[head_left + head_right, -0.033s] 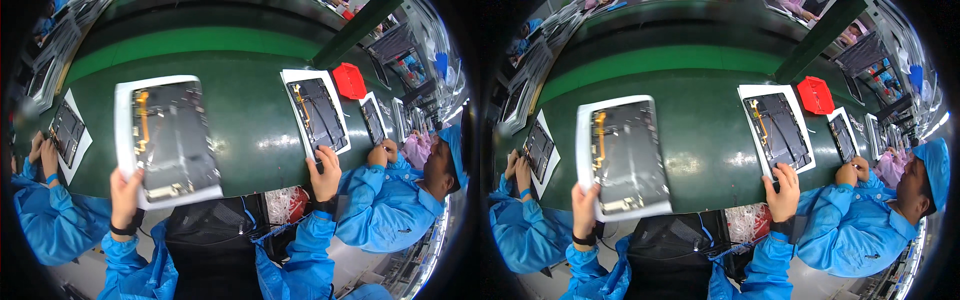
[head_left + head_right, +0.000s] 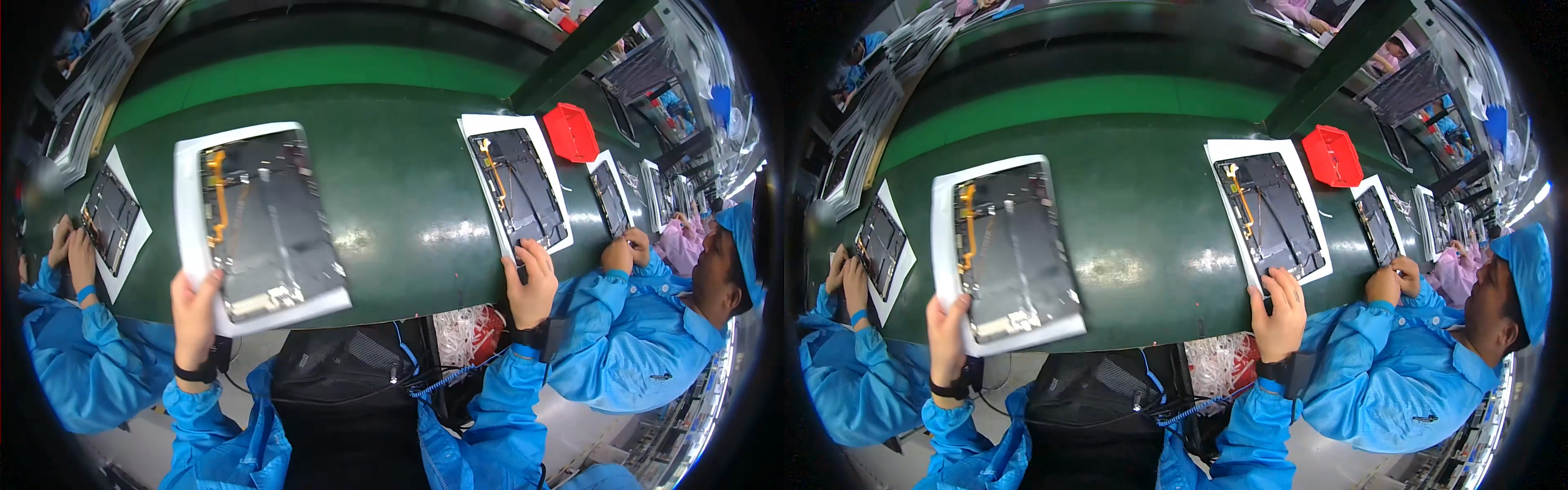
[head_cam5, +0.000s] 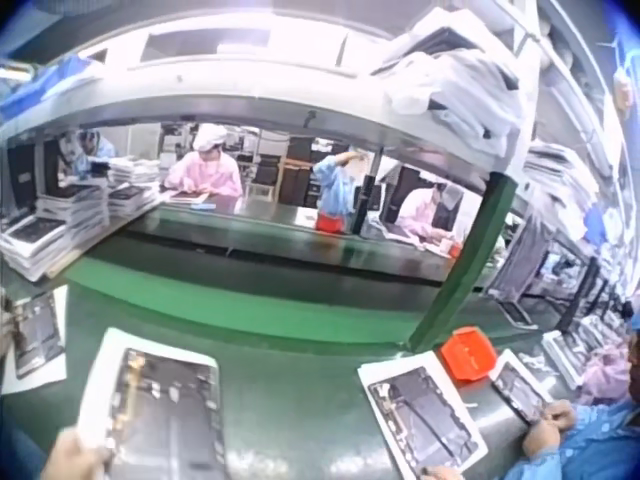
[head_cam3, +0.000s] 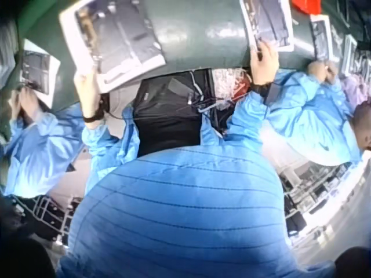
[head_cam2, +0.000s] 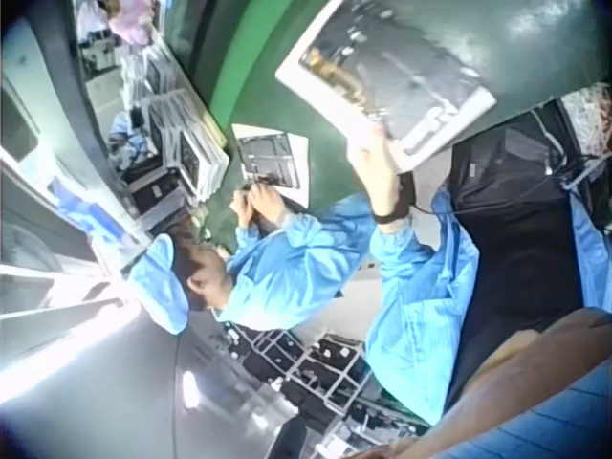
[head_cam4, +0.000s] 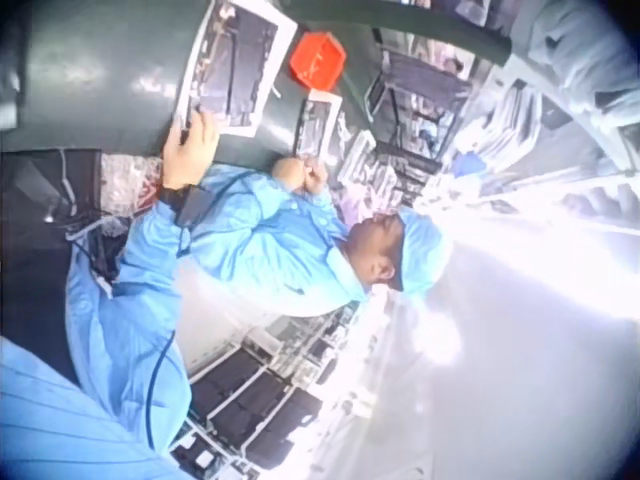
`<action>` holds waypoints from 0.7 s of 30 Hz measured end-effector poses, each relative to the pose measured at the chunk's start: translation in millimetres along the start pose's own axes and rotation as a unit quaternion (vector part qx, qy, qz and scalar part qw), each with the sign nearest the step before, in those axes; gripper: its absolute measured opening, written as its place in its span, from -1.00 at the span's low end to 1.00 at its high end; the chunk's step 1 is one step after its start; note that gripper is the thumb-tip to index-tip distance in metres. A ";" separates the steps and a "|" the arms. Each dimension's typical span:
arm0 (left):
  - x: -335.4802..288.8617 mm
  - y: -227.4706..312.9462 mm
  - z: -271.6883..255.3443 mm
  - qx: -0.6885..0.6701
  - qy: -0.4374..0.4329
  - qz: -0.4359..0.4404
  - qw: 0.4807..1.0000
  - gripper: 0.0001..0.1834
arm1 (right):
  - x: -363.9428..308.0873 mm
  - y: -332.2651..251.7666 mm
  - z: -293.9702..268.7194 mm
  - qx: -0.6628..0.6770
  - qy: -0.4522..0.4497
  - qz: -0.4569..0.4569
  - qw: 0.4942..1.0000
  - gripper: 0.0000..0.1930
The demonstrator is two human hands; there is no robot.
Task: Assembling components and internal ribbons for electronic tablets on a production line.
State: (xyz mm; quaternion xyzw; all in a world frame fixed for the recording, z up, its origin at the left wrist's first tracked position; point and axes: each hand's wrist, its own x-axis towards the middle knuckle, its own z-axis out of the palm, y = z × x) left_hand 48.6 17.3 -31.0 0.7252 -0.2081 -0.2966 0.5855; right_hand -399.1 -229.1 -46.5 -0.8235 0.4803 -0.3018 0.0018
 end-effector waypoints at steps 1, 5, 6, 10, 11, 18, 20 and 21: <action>9.6 1.4 -11.0 -0.011 0.020 0.005 1.000 -0.75 | 0.6 -3.7 0.9 0.002 0.001 0.001 1.000 -0.66; 28.1 -4.9 -53.6 0.016 0.064 0.003 0.998 -0.66 | 4.8 -15.3 2.1 0.012 0.031 -0.006 0.999 -0.74; 28.3 -1.4 -62.5 0.037 0.049 -0.014 0.998 -0.56 | 4.8 -15.2 2.2 0.024 0.034 -0.006 0.999 -0.75; 16.1 -0.7 -39.5 0.190 0.196 0.220 0.936 -0.39 | 6.0 -12.6 1.0 0.038 0.035 0.004 0.999 -0.81; 4.3 5.1 -22.2 0.250 0.265 0.302 0.881 -0.39 | 7.7 -14.8 0.7 0.038 0.043 0.018 0.998 -0.85; -67.8 43.9 184.3 -0.125 -0.424 0.061 0.895 -0.39 | 15.3 -19.5 -6.0 0.034 0.133 0.038 0.990 -0.92; -53.3 34.7 257.7 -0.211 -0.489 -0.133 0.836 -0.26 | 20.7 -26.9 -11.3 0.039 0.150 0.036 0.987 -0.92; -42.1 45.7 288.0 -0.230 -0.490 -0.233 0.808 -0.21 | 21.1 -30.0 -15.2 0.042 0.153 0.038 0.987 -0.92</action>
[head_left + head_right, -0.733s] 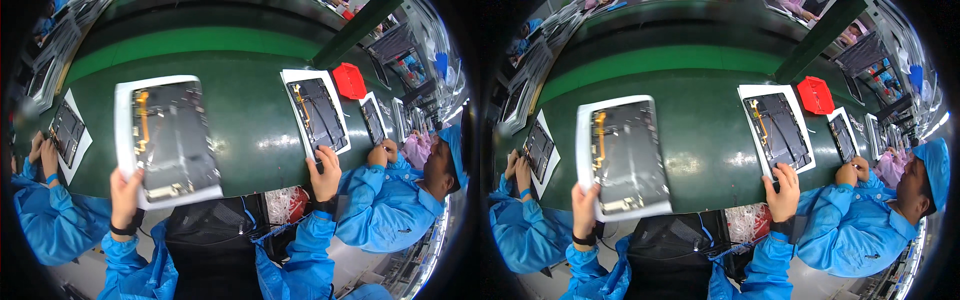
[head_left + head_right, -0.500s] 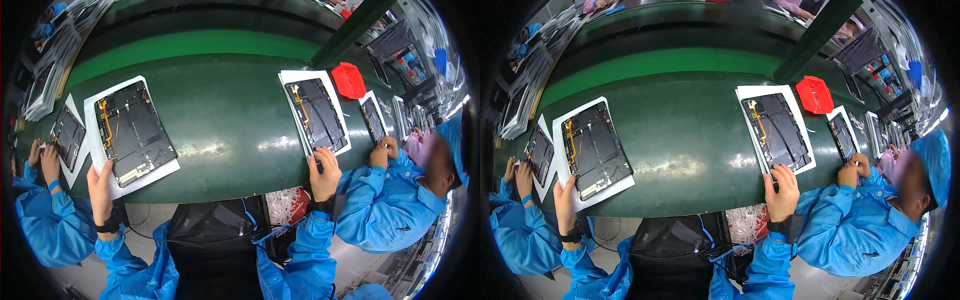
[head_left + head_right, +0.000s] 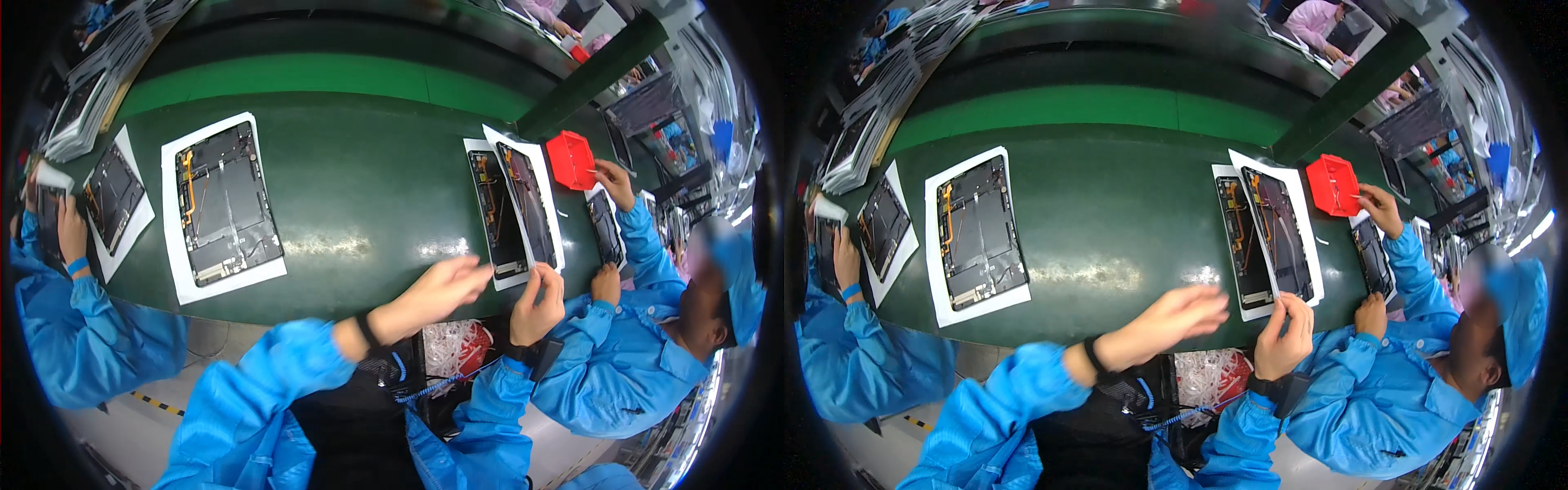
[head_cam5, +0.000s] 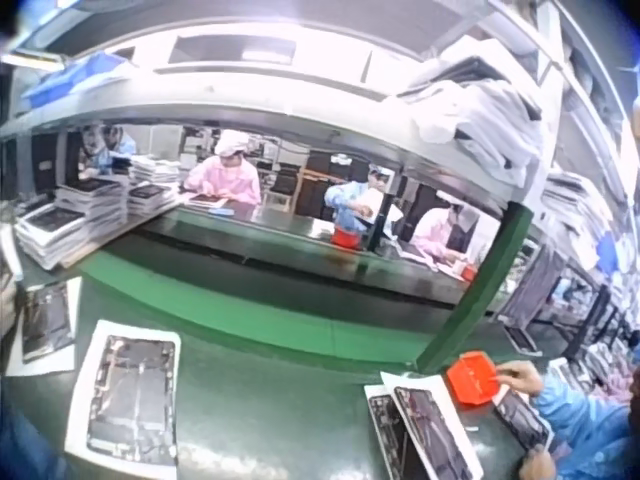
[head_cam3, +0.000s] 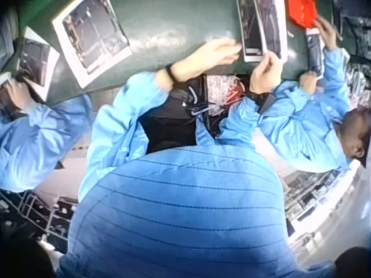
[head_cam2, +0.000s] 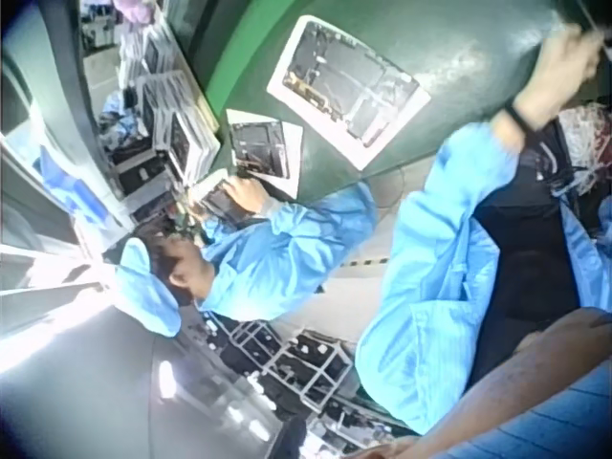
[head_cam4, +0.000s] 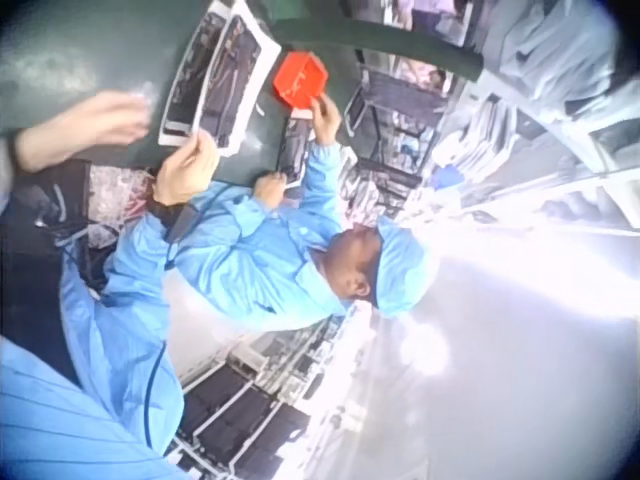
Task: Assembling components and internal ribbons for electronic tablets on a production line.
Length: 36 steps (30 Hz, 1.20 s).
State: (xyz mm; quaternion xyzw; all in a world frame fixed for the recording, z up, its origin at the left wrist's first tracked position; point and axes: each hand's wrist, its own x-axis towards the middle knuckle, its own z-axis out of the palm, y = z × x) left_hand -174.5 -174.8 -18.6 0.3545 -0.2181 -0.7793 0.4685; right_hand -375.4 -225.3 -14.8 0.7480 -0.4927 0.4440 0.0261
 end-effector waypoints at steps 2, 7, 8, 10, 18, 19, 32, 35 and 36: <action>38.7 13.1 23.0 -0.049 0.033 -0.004 0.998 -0.19 | -1.1 -7.5 -4.9 0.003 -0.011 -0.008 1.000 -0.92; 102.9 -1.0 21.1 0.058 0.013 0.151 0.987 -0.43 | -7.2 -10.0 -9.7 0.017 -0.082 -0.086 0.993 -0.90; 111.2 -3.0 17.2 0.079 0.012 0.184 0.980 -0.46 | -4.6 -10.7 -15.4 0.032 -0.088 -0.057 0.994 -0.90; 102.5 16.5 17.7 0.159 0.018 0.166 0.973 -0.50 | 1.8 -15.4 -29.2 0.051 -0.073 -0.026 0.996 -0.92; 57.7 46.6 9.5 0.168 -0.021 0.257 0.952 -0.52 | 28.3 -44.0 -44.3 0.117 -0.034 0.008 0.993 -0.91; 31.5 48.8 8.9 0.116 -0.034 0.252 0.960 -0.48 | 27.7 -47.7 -48.1 0.124 -0.038 0.012 0.991 -0.89; -189.8 -40.5 -77.2 0.131 0.096 0.074 0.984 -0.38 | -9.3 -124.2 38.4 0.178 -0.315 -0.082 0.929 -0.69; -199.9 -49.6 -85.6 0.160 0.125 0.067 0.977 -0.41 | -22.0 -133.7 46.3 0.196 -0.352 -0.066 0.913 -0.71; -203.2 -46.0 -86.3 0.155 0.127 0.061 0.978 -0.41 | -25.0 -136.7 47.5 0.196 -0.353 -0.069 0.912 -0.74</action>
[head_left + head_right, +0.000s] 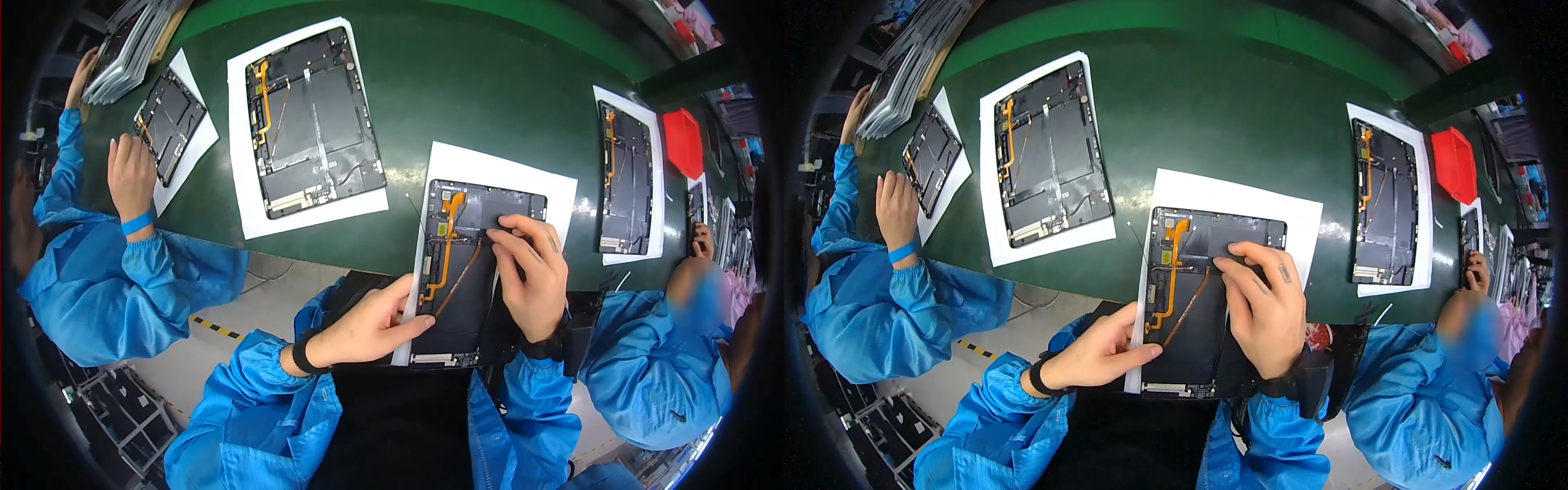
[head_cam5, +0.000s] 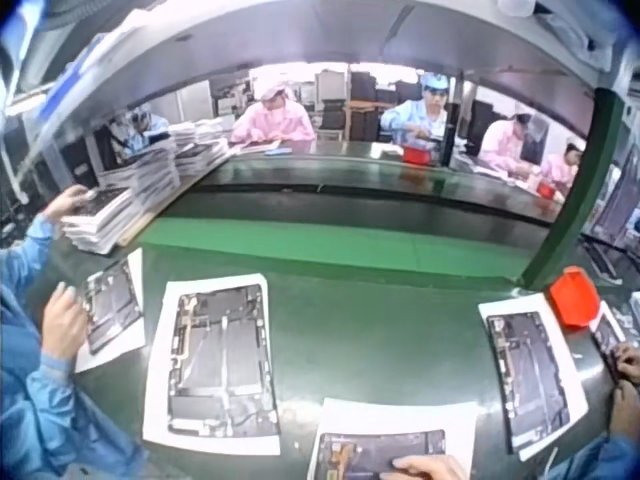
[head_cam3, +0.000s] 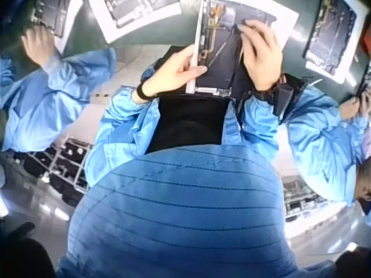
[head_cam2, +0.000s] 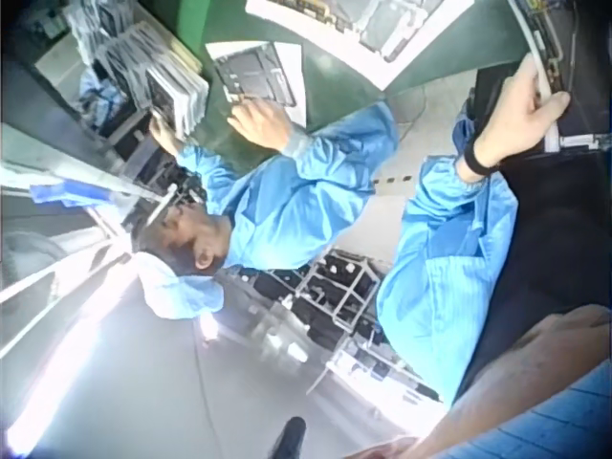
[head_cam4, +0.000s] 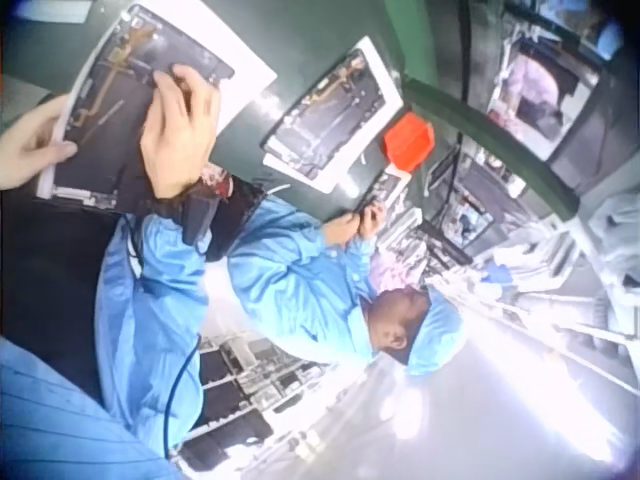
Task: Assembling components and internal ribbons for electronic tablets on a production line.
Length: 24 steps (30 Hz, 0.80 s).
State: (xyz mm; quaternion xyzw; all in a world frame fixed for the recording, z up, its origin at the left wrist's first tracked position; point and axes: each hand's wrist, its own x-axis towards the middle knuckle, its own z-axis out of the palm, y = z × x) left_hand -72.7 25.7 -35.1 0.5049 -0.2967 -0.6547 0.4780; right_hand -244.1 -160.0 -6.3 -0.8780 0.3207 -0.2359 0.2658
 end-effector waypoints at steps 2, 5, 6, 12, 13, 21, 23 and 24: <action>-2.9 16.8 -8.4 0.091 0.003 -0.025 0.996 -0.48 | 0.4 -1.3 8.1 0.001 -0.002 -0.001 1.000 -0.76; -12.5 32.2 -23.3 0.114 0.063 -0.057 0.990 -0.67 | -2.1 -5.9 11.6 -0.020 -0.007 -0.009 1.000 -0.80; -15.7 39.2 -26.4 0.109 0.094 -0.059 0.988 -0.70 | -4.5 -5.0 14.6 -0.022 -0.001 -0.001 1.000 -0.80; -26.6 54.6 -24.3 0.063 0.023 -0.045 0.997 -0.85 | 1.6 -17.6 14.7 -0.004 -0.015 0.080 0.997 -0.85; -25.5 49.6 -19.9 0.026 -0.024 -0.061 0.998 -0.83 | 4.5 -19.2 14.1 -0.003 -0.029 0.098 0.995 -0.87; -4.3 31.3 4.3 -0.066 -0.133 -0.091 0.985 -0.73 | 8.8 -22.0 12.3 -0.007 -0.037 0.115 0.993 -0.85; -1.6 31.6 4.9 -0.076 -0.124 -0.083 0.986 -0.73 | 8.8 -20.8 9.6 -0.027 -0.046 0.102 0.993 -0.83; -1.3 31.8 4.8 -0.084 -0.115 -0.076 0.987 -0.73 | 9.3 -18.6 8.8 -0.020 -0.056 0.107 0.993 -0.83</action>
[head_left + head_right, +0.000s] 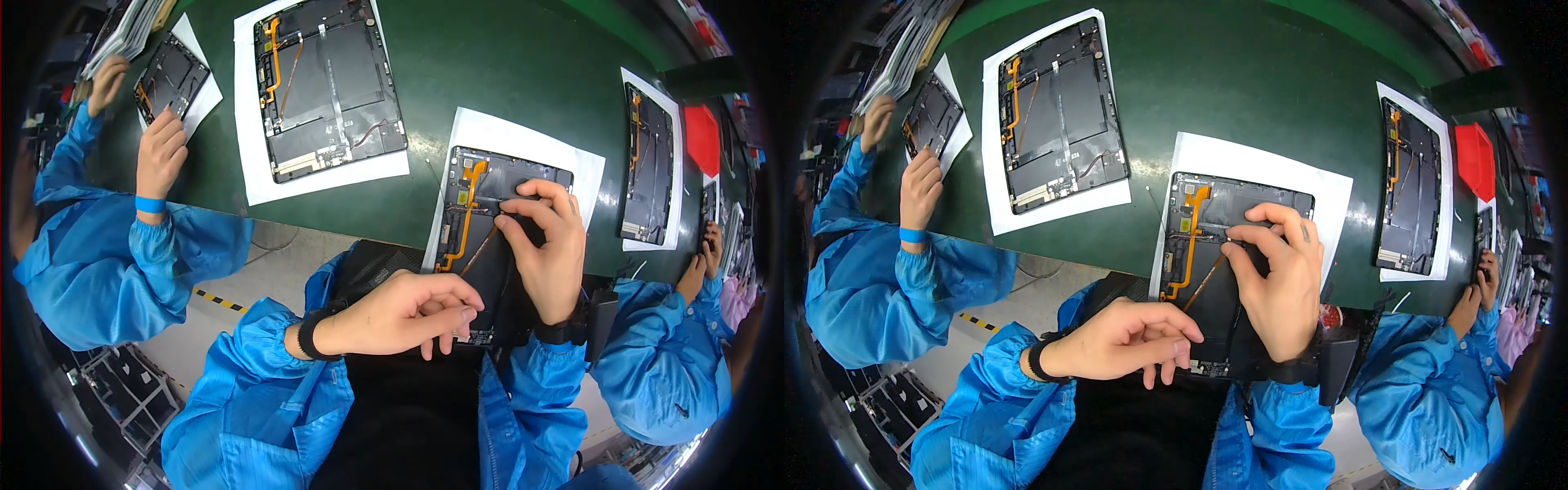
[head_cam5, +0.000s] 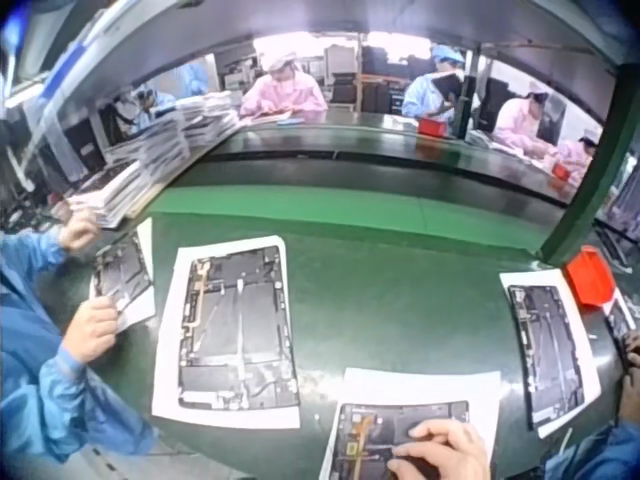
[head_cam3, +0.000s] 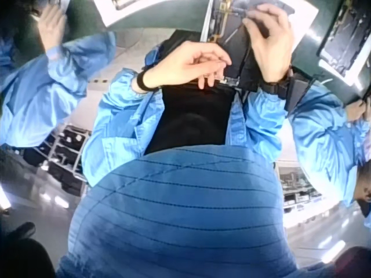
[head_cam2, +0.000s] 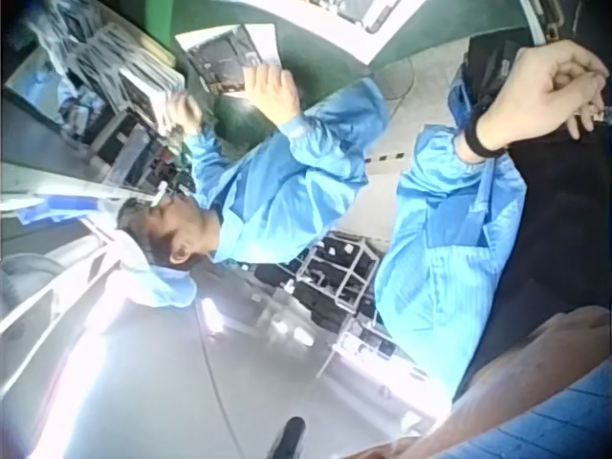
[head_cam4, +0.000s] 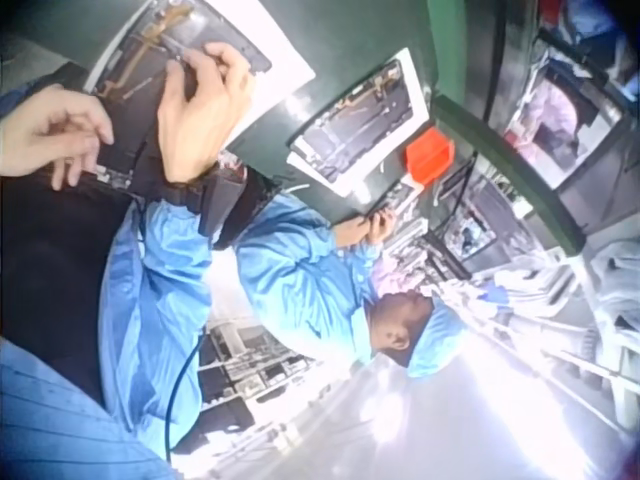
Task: Assembling components and internal ribbons for electronic tablets on a production line.
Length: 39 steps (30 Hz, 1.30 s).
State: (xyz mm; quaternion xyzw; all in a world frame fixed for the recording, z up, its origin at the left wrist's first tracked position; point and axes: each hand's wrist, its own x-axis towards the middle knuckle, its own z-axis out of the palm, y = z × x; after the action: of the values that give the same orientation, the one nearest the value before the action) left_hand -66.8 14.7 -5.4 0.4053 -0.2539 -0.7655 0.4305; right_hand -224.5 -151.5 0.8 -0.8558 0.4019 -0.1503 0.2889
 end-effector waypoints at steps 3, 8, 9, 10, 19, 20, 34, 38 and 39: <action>0.8 -1.4 0.3 -0.012 0.006 -0.008 1.000 -0.73 | 3.9 0.1 -1.0 0.008 -0.010 0.002 1.000 -0.84; 3.4 -10.4 3.7 -0.076 0.015 -0.026 0.997 -0.69 | -7.4 -1.3 -2.0 0.063 -0.007 0.000 0.998 -0.91; 5.1 -9.7 5.1 -0.095 0.026 -0.030 0.995 -0.67 | -13.3 -3.5 -4.8 0.076 0.003 -0.016 0.997 -0.90; 6.8 -8.4 5.0 -0.114 0.037 -0.033 0.992 -0.65 | -19.0 -6.3 -7.8 0.089 0.013 -0.033 0.995 -0.88; 5.0 -11.9 1.5 -0.124 0.071 -0.009 0.990 -0.74 | -60.9 -18.2 -11.6 0.076 -0.004 -0.217 0.973 -0.71; 4.8 -13.5 0.4 -0.128 0.075 -0.012 0.989 -0.76 | -59.1 -15.4 -10.8 0.115 -0.031 -0.205 0.972 -0.71; -5.2 -10.7 0.4 0.043 0.148 0.104 0.983 -0.74 | -50.9 -12.5 1.3 0.191 -0.039 -0.137 0.971 -0.78; -2.1 -8.5 -0.3 0.200 0.136 0.146 0.959 -0.74 | -55.0 -15.4 -3.8 0.180 -0.046 -0.109 0.977 -0.79; -0.4 -11.0 0.0 0.221 0.141 0.164 0.951 -0.74 | -56.0 -18.5 -4.7 0.168 -0.039 -0.110 0.979 -0.79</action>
State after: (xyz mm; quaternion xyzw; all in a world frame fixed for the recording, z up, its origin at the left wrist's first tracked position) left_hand -71.7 20.6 -13.4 0.5468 -0.4161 -0.5444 0.4811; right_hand -251.0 -100.5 14.5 -0.8394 0.2629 -0.2127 0.4256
